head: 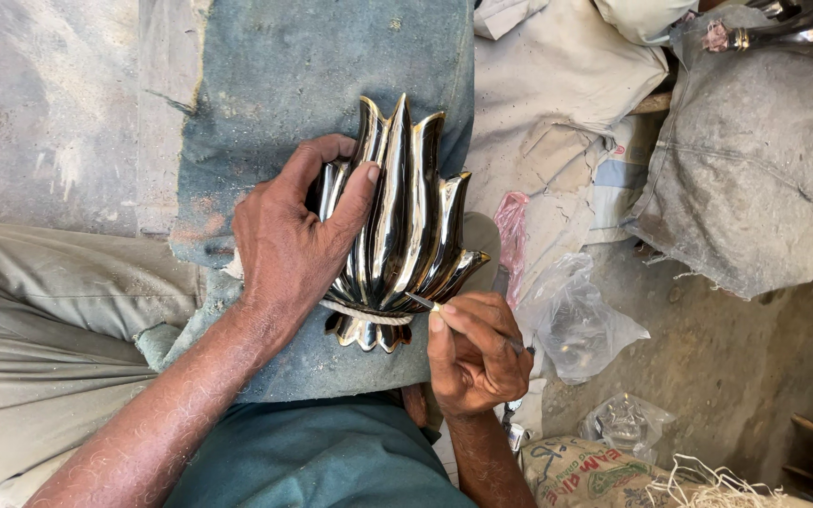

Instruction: The person sits on the ground and uses a chisel and hammer to shape a shiny, petal-shaped metal object. They repeatedly position the chisel and strike it with the hammer, rotating the object to work on different sections.

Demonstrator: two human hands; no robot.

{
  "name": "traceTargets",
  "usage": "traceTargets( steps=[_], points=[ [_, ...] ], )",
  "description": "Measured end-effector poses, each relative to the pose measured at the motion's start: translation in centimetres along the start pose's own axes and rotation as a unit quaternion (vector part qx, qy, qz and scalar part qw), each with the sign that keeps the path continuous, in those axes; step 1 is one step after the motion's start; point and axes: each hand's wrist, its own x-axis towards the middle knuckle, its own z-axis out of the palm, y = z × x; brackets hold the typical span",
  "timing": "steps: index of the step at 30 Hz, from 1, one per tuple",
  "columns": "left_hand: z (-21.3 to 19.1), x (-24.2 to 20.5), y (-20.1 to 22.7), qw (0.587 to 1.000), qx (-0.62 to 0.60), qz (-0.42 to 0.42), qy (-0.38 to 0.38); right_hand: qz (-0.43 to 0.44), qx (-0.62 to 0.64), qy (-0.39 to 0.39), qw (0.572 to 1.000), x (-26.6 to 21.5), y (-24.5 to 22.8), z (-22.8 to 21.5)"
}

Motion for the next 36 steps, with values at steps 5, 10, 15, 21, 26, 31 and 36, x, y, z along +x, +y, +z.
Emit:
traceTargets(
  steps=[5, 10, 15, 21, 26, 31, 36],
  points=[
    [-0.2, 0.0, 0.0, 1.0, 0.001, -0.017, -0.012, -0.018, 0.008, 0.004, 1.0, -0.8, 0.4, 0.5],
    [-0.4, 0.2, 0.6, 1.0, -0.004, -0.022, -0.006, -0.04, 0.035, 0.006, 0.999, -0.7, -0.6, 1.2],
    [-0.7, 0.4, 0.8, 0.99, -0.054, -0.128, -0.028, 0.099, 0.073, 0.054, 0.991, 1.1, -1.0, 0.6],
    [-0.8, 0.3, 0.6, 0.993, -0.099, -0.065, 0.024, 0.096, 0.049, -0.016, 0.994, 7.2, 1.8, 0.6],
    [-0.9, 0.5, 0.1, 0.993, -0.051, -0.11, 0.006, 0.109, 0.014, -0.068, 0.992, 11.9, 1.7, 2.0],
    [-0.8, 0.6, -0.2, 0.988, -0.067, -0.137, -0.023, 0.102, -0.033, -0.107, 0.989, 13.9, 1.4, 2.8],
    [-0.8, 0.7, -0.6, 0.991, -0.074, -0.106, -0.027, 0.096, -0.078, -0.122, 0.985, 14.2, 1.0, 2.9]
  ],
)
